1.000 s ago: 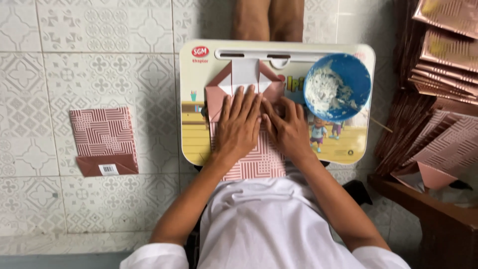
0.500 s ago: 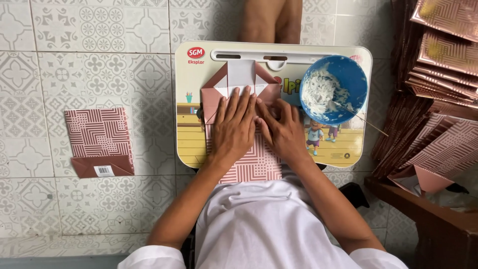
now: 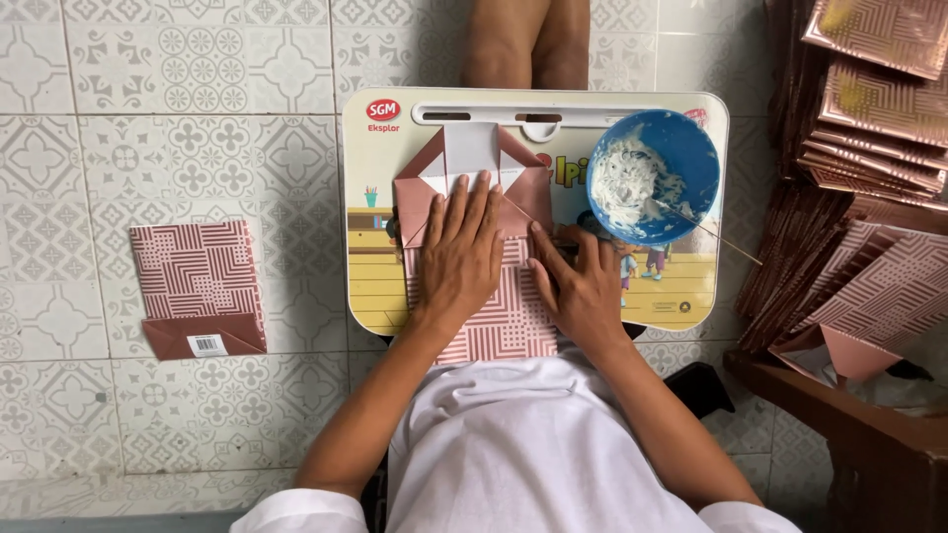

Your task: Applying adhesive to paper templates using a small stick and folding them to create paper bags

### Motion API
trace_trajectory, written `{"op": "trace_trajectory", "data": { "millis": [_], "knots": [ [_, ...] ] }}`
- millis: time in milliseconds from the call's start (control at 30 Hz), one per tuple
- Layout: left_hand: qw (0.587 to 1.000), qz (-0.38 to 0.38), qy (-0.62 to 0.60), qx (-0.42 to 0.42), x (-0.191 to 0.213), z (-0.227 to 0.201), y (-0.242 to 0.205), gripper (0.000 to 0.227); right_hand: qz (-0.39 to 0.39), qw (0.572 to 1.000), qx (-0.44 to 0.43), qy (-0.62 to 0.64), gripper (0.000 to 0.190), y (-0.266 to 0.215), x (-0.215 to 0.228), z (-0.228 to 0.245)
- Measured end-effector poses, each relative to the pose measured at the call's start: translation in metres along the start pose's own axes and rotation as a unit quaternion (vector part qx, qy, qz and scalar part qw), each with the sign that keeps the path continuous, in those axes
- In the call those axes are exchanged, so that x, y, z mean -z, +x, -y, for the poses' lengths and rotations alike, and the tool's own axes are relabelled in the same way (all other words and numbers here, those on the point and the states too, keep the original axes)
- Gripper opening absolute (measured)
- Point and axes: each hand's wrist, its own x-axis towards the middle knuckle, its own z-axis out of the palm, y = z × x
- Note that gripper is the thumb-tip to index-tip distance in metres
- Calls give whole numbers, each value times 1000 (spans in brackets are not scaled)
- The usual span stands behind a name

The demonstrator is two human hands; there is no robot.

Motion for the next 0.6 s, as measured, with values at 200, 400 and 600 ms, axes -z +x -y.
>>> {"op": "trace_trajectory", "data": {
  "millis": [200, 400, 600],
  "knots": [
    [1000, -4, -3, -1, -1, 0, 0, 54, 13, 999, 7, -40, 51, 2, -8, 3],
    [1000, -13, 3, -3, -8, 1, -3, 57, 23, 1000, 7, -17, 51, 27, -23, 11],
    [1000, -16, -11, 7, -7, 0, -3, 55, 24, 999, 5, -27, 48, 29, -17, 12]
  ]
}}
